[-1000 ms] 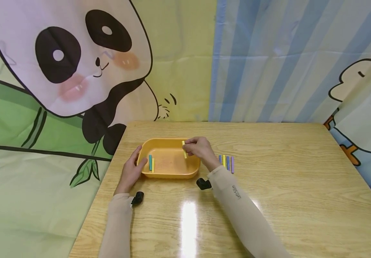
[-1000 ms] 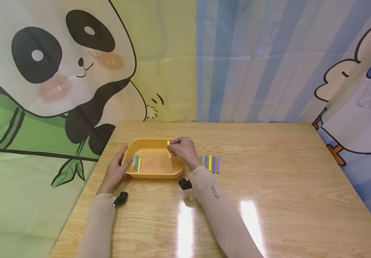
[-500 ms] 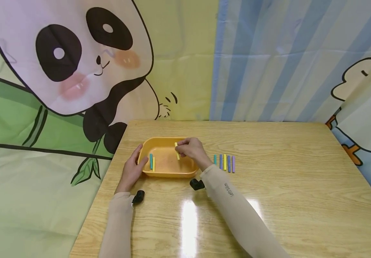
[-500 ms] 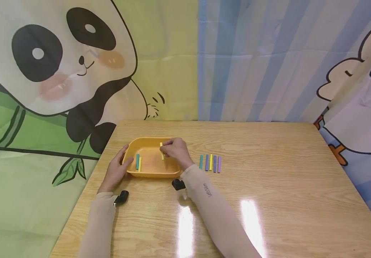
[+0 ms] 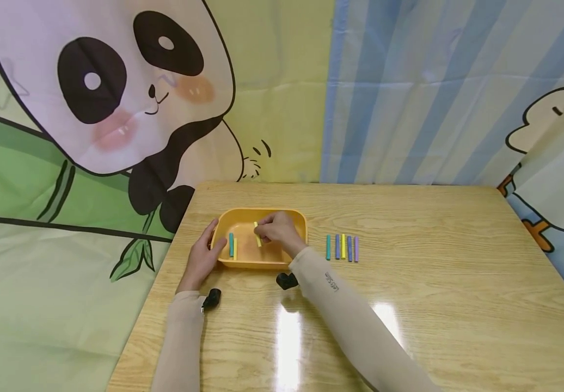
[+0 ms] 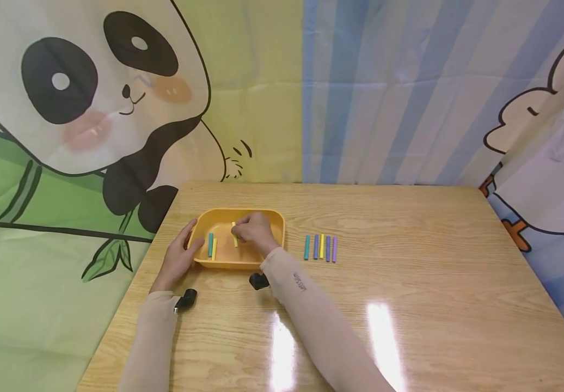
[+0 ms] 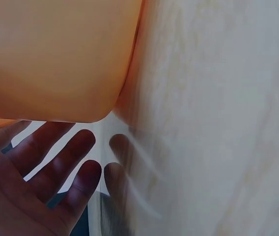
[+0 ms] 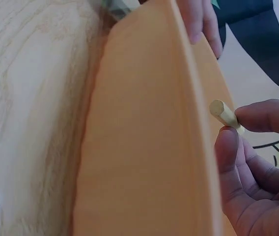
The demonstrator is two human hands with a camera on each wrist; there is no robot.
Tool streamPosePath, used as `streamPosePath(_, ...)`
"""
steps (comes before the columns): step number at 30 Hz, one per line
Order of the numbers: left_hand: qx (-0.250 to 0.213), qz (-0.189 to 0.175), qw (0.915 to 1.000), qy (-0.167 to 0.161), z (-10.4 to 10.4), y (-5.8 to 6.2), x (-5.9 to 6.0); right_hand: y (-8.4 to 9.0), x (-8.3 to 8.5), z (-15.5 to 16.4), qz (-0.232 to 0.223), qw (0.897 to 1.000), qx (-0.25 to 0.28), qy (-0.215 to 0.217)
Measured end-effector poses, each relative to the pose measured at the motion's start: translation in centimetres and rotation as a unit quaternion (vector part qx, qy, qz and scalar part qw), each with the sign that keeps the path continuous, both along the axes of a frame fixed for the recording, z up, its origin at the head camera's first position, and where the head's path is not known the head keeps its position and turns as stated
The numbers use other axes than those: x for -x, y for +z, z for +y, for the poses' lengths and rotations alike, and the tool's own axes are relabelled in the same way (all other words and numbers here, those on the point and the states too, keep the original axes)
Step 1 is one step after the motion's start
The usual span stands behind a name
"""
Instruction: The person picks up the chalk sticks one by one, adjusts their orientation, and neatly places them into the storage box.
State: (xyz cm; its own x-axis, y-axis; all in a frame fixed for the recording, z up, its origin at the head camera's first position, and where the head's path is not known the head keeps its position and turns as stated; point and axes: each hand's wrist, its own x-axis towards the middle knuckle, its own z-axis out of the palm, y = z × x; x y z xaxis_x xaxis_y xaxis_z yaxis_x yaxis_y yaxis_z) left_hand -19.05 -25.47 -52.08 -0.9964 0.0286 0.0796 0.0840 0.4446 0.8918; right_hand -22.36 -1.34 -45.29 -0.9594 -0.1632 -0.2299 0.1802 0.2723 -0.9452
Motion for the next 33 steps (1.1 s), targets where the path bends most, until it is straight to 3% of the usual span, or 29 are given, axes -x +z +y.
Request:
streamPosePath(7,0.0,-0.006,1.0,0.005,0.0,0.2,0.0,-0.9,0.2,-1.5,0.013,0.998,-0.054,-0.005)
streamPosePath(19,-0.007,-0.002,1.0,0.003,0.2,0.1,-0.1,-2.2,0.1,-3.3,-0.021,0.995,-0.095,0.0)
streamPosePath(27,-0.001,-0.003,1.0,0.007,0.2,0.0,-0.1,-2.8,0.0,-3.8,-0.049,0.997,-0.058,0.003)
streamPosePath(33,0.005,-0.006,0.9999,0.009,0.1,0.1,-0.1,-2.6,0.1,-3.9,-0.047,0.997,-0.063,0.0)
